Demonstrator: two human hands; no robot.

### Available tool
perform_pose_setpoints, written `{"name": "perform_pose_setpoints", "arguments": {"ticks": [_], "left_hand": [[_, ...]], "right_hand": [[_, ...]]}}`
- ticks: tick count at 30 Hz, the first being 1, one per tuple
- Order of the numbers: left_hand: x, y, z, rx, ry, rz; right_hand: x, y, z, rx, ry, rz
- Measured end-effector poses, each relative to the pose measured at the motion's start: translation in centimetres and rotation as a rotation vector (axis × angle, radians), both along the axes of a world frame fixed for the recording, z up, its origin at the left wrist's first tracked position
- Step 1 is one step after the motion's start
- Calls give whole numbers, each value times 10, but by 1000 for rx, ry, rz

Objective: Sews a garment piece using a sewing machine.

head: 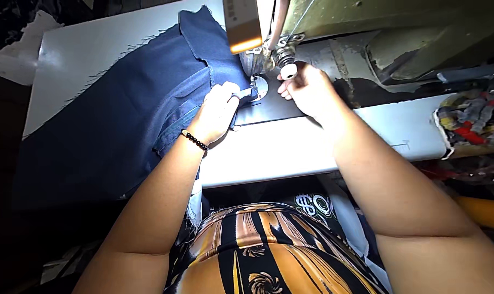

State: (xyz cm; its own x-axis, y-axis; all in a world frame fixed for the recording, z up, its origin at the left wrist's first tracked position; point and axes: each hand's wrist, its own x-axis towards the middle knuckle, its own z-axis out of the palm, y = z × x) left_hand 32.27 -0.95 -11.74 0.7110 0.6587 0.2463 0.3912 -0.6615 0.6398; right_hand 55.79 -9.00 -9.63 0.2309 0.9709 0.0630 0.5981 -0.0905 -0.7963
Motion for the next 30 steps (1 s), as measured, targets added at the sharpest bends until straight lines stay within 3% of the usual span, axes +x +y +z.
{"name": "perform_pose_setpoints", "arguments": {"ticks": [5,9,15,30], "left_hand": [[-1,5,-8,184,-7,-178],[0,7,-12,225,2,-177],[2,8,-7,209,127,-200],[4,16,-1,199,202,-256]], "right_hand": [[-20,-37,-13,193,-318,317],[-30,-51,-39,351,-453,329],[-28,-52,-39,400,-469,356],[-28,-51,-40,431,-447,354]]}}
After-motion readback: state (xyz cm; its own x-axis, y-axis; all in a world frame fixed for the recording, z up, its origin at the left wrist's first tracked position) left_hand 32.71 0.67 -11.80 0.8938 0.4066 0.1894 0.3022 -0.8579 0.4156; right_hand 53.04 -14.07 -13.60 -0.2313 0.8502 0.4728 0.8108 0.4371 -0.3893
